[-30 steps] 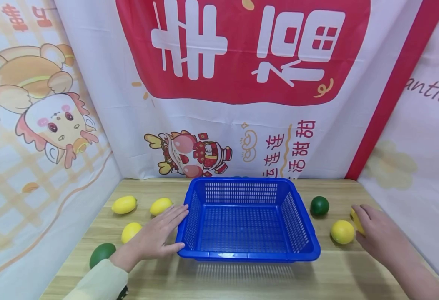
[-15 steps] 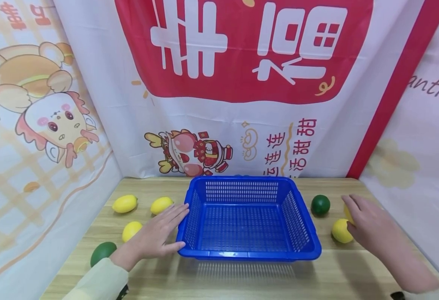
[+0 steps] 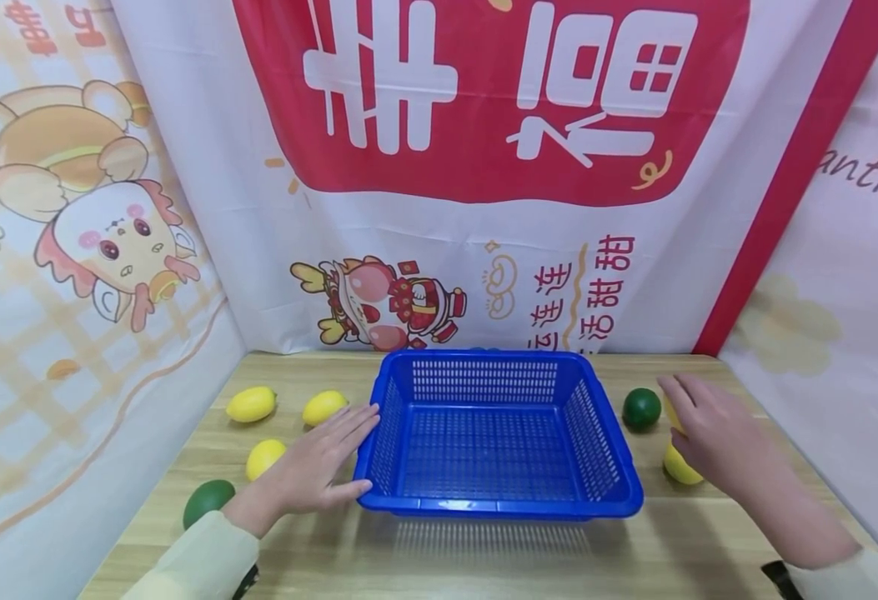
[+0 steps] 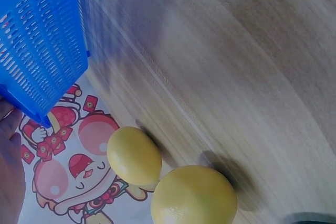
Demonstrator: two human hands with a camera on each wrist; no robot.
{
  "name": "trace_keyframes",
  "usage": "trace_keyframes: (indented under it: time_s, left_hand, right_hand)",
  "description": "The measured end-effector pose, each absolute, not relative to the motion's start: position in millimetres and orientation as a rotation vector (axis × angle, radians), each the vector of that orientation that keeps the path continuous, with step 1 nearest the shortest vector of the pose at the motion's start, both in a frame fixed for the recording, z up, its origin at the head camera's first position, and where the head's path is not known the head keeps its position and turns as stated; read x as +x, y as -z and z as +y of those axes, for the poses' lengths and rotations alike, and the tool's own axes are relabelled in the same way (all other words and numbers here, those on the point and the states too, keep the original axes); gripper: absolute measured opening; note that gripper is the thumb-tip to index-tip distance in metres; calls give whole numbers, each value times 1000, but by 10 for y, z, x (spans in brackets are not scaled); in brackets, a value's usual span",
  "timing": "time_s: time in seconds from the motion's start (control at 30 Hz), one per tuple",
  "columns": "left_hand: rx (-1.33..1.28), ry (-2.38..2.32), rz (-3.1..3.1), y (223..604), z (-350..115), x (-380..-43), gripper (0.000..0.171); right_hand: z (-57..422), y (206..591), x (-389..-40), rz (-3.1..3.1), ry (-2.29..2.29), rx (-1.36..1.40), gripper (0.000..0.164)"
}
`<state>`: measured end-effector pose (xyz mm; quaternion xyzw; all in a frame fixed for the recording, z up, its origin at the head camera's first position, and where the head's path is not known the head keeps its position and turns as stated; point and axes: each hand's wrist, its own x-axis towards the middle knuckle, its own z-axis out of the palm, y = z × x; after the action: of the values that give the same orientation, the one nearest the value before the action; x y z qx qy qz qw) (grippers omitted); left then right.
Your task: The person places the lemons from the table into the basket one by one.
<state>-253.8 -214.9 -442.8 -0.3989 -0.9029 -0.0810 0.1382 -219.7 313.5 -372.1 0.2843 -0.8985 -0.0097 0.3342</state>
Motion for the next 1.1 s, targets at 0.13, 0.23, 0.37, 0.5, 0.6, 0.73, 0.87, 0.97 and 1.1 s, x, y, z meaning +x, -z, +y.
trace_keyframes:
  time_s: [0.13,0.23,0.37,0.5,0.6,0.73,0.87,0.97,1.1]
  left_hand:
    - [-1165,212,-2597,4428,-2148,-2542,81]
    - [-1157,218,-2618,4423,-2149,-2542,81]
    - [-1150,224,-2642,4426,-2145,-2545,82]
    - [-1165,208,-2631,4430,-2147,-2557,82]
    - [-1170,214,-2618,4431,-2154,-2556,81]
    - [-1172,212,-2595,4437,-2156,-2544,81]
    - [-1178,213,-2579,4434,-2156,-2540,81]
    - [-1182,216,-2573,4431,-2152,-2542,81]
    - [-1180,208,-2581,4423,-2146,-2542,81]
  right_hand:
    - [3065,3685,-2222,-2319,23,777,74]
    - [3000,3661,-2242,-2309,22,803,75]
    - [2907,3637,-2263,-2290,13,840,76]
    - [2806,3628,-2281,-2306,15,836,73]
    - [2729,3634,-2290,-2353,27,803,70]
    - [2645,3655,-2303,-2412,41,759,67]
    - [2578,3681,-2332,-2426,27,763,67]
    - [2524,3691,-2355,-2418,11,793,67]
    - [2431,3707,-2375,-2453,8,810,68]
